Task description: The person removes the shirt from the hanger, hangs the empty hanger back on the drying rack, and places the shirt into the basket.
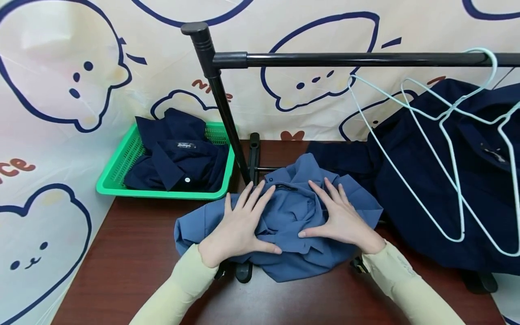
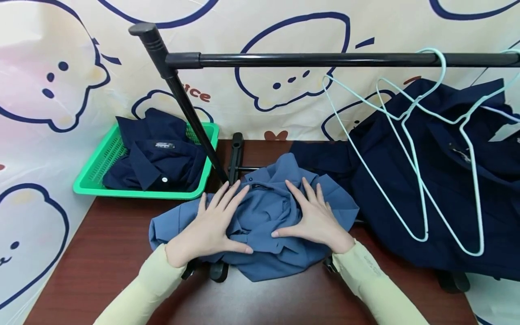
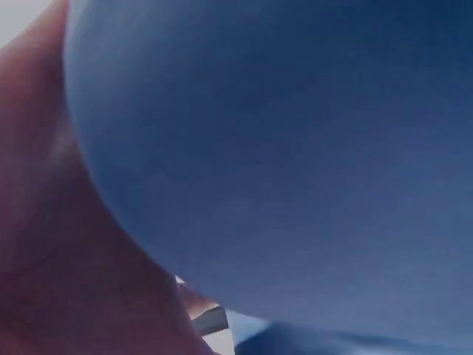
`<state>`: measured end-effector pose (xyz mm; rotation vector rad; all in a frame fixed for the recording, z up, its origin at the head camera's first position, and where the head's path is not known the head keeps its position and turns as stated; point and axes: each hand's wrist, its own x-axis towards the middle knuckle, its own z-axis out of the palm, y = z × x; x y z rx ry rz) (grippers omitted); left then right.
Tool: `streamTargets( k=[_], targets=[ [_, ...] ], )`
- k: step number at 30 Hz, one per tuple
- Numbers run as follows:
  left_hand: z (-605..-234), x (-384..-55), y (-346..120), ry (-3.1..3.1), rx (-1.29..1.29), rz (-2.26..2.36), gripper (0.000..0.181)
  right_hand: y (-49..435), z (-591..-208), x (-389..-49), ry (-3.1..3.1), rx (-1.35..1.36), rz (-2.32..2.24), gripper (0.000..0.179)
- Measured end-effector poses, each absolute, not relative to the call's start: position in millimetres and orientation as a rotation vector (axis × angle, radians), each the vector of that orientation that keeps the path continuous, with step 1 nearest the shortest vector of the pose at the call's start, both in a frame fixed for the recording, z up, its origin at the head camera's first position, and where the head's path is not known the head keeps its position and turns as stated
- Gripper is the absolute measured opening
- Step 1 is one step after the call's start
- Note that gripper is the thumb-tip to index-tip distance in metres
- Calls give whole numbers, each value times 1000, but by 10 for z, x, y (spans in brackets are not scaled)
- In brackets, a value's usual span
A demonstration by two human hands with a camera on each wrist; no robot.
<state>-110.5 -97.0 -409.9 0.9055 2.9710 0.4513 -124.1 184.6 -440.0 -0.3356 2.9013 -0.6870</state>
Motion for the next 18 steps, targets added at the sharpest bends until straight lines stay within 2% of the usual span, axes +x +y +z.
streamTargets(
  k=[4, 10, 18],
  targets=[
    [-4203, -1019, -1070, 3021, 779, 381, 125, 1837, -4549, -1347, 2889, -275, -652, 122],
    [-4295, -905, -1195, 2936, 496, 400, 111, 1835, -4643, -1507, 2811, -212, -626, 123],
    [-4422, -997, -1182, 2811, 581, 556, 120, 1755, -4611, -1635, 2739, -334, -697, 123]
  ],
)
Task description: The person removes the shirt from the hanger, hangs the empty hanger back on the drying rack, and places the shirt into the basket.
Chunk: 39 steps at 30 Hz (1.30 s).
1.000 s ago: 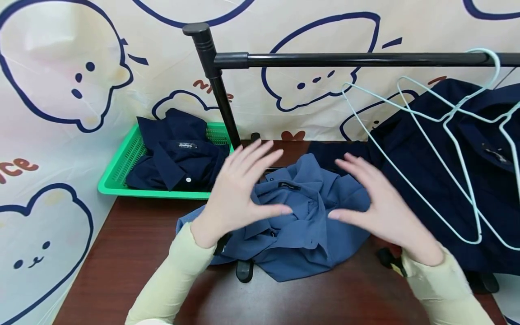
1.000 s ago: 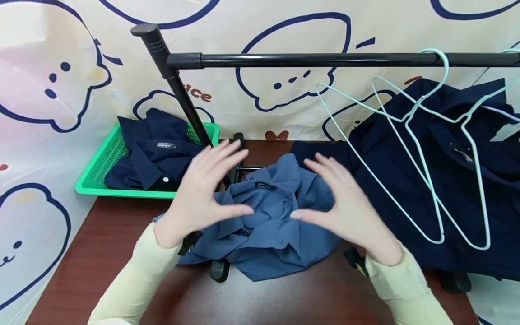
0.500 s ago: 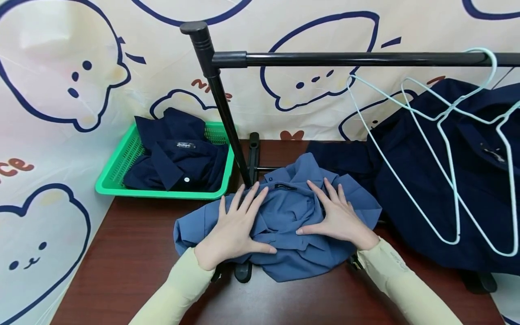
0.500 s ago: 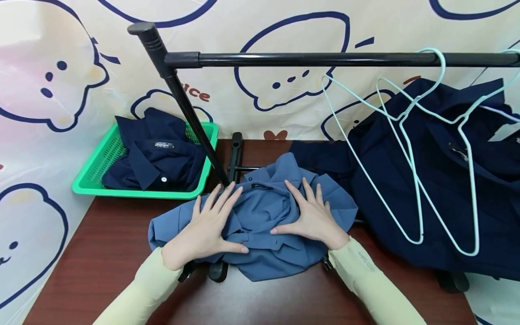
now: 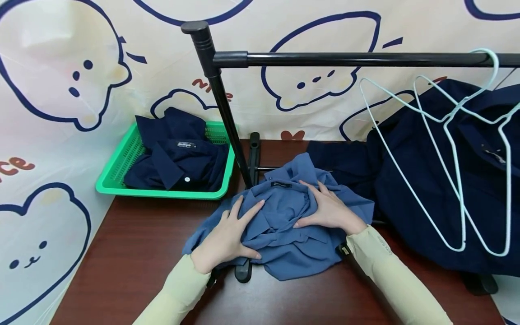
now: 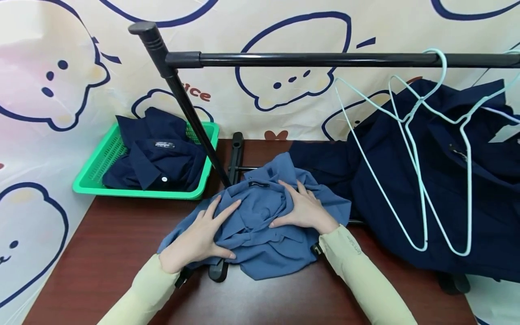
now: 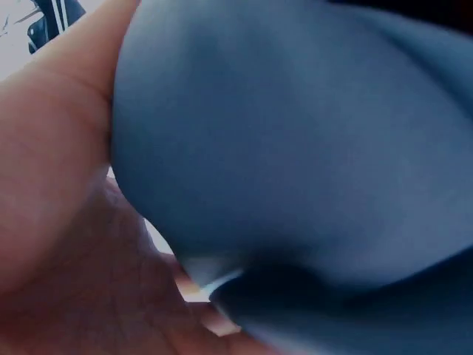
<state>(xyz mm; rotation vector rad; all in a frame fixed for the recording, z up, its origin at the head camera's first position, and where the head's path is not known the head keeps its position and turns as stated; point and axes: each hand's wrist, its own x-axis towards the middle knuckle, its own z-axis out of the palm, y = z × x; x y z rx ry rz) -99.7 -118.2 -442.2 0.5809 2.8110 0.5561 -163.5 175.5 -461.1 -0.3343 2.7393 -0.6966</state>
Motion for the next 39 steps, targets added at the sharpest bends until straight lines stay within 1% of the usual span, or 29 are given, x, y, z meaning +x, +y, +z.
streamTargets(
  k=[3, 6, 11, 18, 23, 26, 31, 36, 39],
  targets=[
    [-4459, -1028, -1137, 2793, 601, 596, 120, 1714, -4609, -1655, 2712, -418, -742, 124],
    [-4478, -1045, -1094, 2794, 600, 623, 117, 1664, -4621, -1658, 2660, -501, -856, 115],
    [-4503, -1057, -1075, 2856, 595, 626, 105, 1545, -4649, -1615, 2555, -600, -1071, 85],
    [-4516, -1029, -1092, 3018, 628, 646, 81, 1400, -4576, -1479, 2679, -718, -1152, 41],
    [-4361, -1026, -1111, 3164, 700, 802, 78, 1296, -4383, -1412, 2694, -808, -1301, 17],
    [-4144, -989, -1161, 3171, 713, 987, 78, 1242, -4208, -1377, 2666, -859, -1410, 15],
    [-3706, -891, -1334, 3242, 762, 1209, 74, 1083, -3877, -1364, 2552, -1004, -1618, 28],
    [-3263, -798, -1537, 3454, 737, 1446, 60, 745, -3501, -1434, 2376, -1219, -1807, 29],
    [-2998, -753, -1596, 3585, 685, 1645, 49, 537, -3300, -1505, 2270, -1337, -1905, 38]
  ],
)
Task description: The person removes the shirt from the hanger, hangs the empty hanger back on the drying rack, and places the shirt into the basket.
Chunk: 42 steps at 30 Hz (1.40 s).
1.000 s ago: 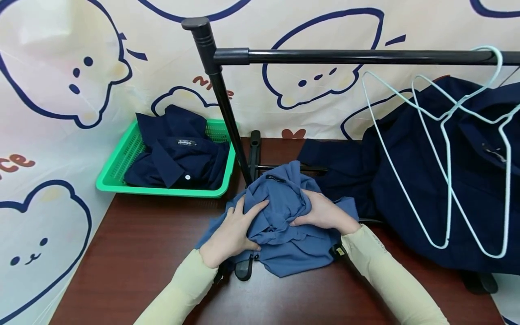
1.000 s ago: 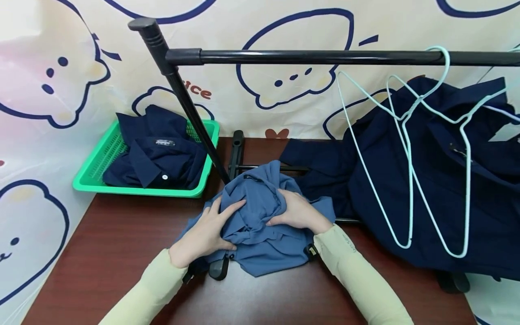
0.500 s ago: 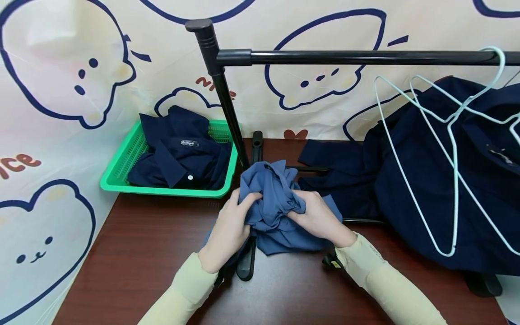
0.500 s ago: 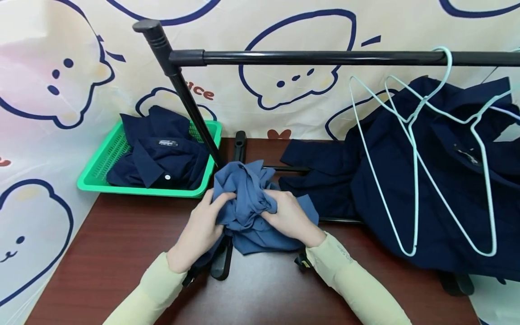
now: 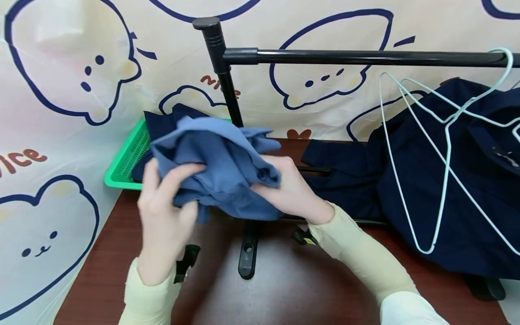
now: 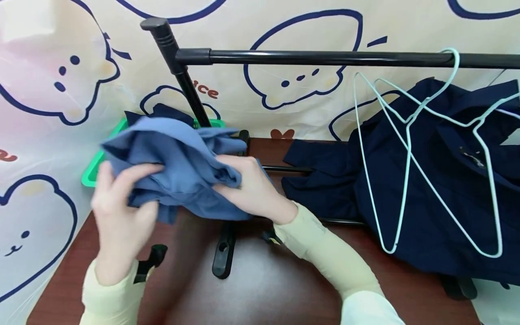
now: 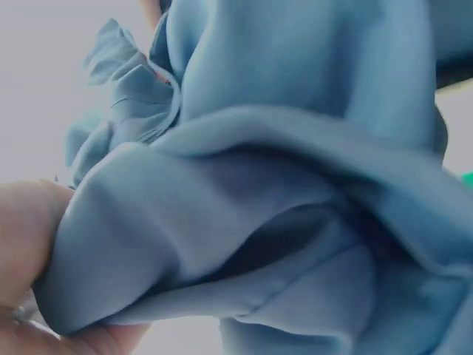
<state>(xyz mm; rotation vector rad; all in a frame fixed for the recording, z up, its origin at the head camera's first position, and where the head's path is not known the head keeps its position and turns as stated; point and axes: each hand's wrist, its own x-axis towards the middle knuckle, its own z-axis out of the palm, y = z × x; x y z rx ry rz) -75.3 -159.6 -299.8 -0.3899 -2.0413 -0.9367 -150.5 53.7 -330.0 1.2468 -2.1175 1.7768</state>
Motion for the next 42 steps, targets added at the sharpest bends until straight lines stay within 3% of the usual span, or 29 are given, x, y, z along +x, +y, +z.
streamTargets(
  k=[4, 10, 15, 18, 23, 27, 31, 38, 42],
  targets=[
    [-2765, -836, -1677, -1769, -301, -886, 37, 254, -3133, -1617, -1915, 1335, 1821, 45],
    [-2601, -1186, -1983, -1503, -258, -801, 24, -212, -2966, -1827, -1725, 1409, 1851, 39],
    [-2585, -1458, -2198, -1508, -245, -780, 22, -503, -2955, -1981, -1821, 1280, 1981, 44],
    [-2755, -1654, -2362, -1630, -234, -783, 37, -640, -3177, -2188, -1933, 1133, 2052, 49],
    [-3356, -1978, -2789, -2163, -161, -782, 76, -761, -3731, -2460, -2399, 796, 1947, 62],
    [-3721, -2084, -3006, -2757, -18, -754, 86, -798, -4004, -2514, -2741, 568, 1725, 81],
    [-3832, -2155, -3056, -3072, 86, -735, 87, -848, -4027, -2516, -2869, 498, 1529, 94],
    [-3972, -2247, -3094, -3280, -6, -608, 58, -941, -3970, -2491, -3165, 639, 1076, 84],
    [-4068, -2206, -3088, -3340, 22, -548, 56, -978, -4007, -2466, -3228, 721, 733, 76]
  ],
)
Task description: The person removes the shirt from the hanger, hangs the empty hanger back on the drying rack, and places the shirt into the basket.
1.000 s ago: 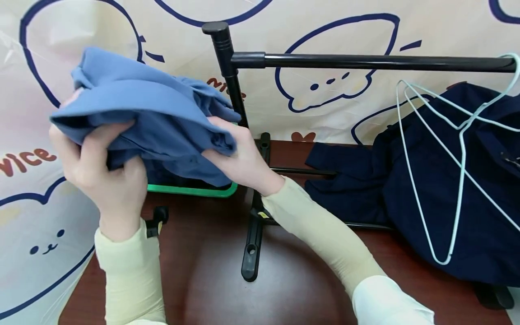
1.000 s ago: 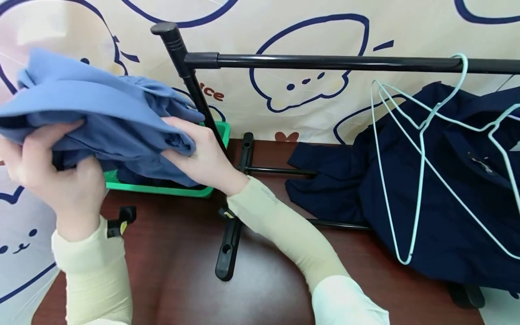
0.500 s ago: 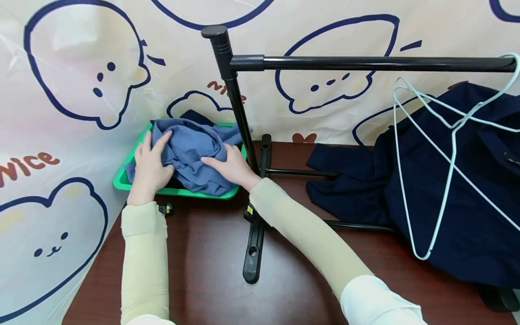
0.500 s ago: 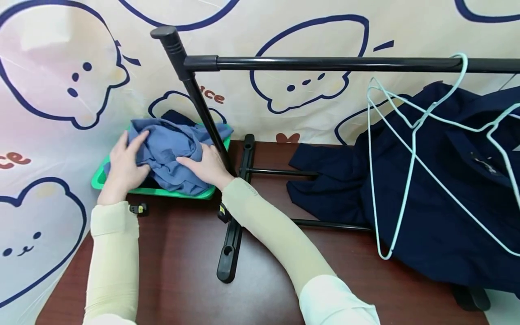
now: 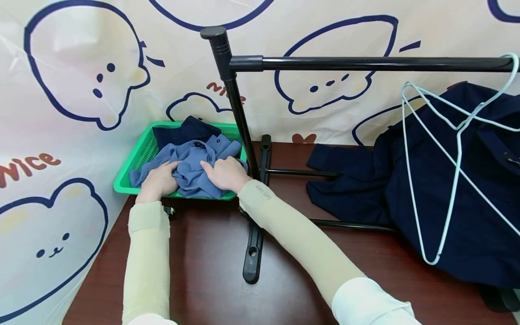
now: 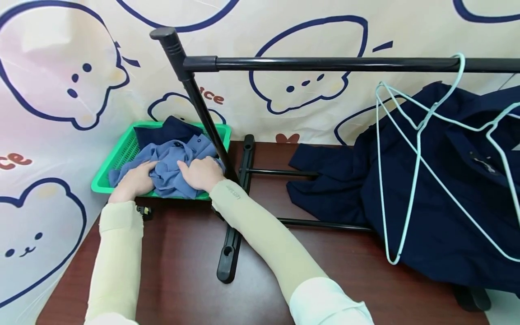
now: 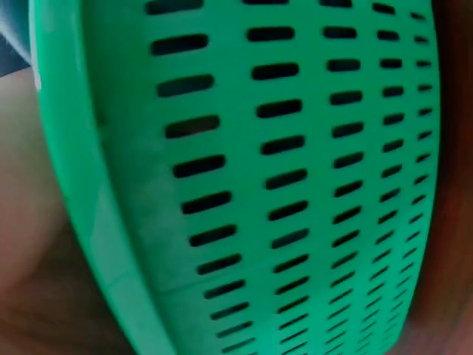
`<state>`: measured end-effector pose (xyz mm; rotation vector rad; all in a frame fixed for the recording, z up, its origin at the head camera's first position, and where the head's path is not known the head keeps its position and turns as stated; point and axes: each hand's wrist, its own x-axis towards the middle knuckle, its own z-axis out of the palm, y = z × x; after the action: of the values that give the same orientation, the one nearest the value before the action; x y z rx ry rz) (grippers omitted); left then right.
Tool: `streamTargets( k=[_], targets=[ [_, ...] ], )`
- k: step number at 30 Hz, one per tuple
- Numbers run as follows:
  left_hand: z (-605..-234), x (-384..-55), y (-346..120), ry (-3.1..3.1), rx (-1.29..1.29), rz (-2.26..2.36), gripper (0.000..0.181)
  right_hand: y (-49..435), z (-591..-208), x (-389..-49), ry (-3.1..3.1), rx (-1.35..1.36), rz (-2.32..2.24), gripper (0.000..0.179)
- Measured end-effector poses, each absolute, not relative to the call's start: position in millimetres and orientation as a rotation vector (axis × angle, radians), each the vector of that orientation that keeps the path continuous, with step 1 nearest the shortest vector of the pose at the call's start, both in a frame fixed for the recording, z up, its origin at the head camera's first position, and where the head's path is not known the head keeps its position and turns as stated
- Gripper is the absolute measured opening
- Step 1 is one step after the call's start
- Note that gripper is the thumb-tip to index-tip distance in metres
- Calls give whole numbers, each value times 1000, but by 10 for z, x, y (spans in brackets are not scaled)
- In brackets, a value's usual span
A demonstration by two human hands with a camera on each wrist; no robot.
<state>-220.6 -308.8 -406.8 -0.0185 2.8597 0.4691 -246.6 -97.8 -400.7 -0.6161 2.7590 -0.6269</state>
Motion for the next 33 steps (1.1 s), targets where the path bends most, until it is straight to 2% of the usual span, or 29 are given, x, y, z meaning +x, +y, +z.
streamTargets(
  k=[3, 6, 9, 13, 16, 22, 25, 29, 33],
  targets=[
    [-4104, -2151, -3096, 2903, -60, 534, 59, -1003, -4051, -2465, 2861, -620, -637, 67],
    [-4097, -2109, -3122, 2952, -49, 714, 71, -995, -4078, -2477, 2910, -533, -835, 62],
    [-4031, -2048, -3183, 2977, 44, 903, 83, -957, -4067, -2463, 2876, -435, -1076, 77],
    [-3792, -1925, -3215, 2993, 169, 1042, 87, -874, -4001, -2407, 2785, -403, -1250, 97],
    [-3540, -1827, -3140, 3046, 213, 1137, 85, -809, -3930, -2333, 2747, -467, -1301, 101],
    [-3078, -1672, -2801, 3247, 302, 1361, 83, -616, -3690, -2054, 2624, -706, -1367, 96],
    [-2817, -1526, -2529, 3336, 514, 1491, 78, -472, -3583, -1897, 2542, -838, -1388, 91],
    [-2471, -1314, -2153, 3409, 926, 1558, 70, -249, -3516, -1745, 2470, -998, -1478, 77],
    [-2238, -1231, -1874, 3429, 1258, 1549, 76, 4, -3414, -1603, 2425, -1124, -1654, 63]
  ],
)
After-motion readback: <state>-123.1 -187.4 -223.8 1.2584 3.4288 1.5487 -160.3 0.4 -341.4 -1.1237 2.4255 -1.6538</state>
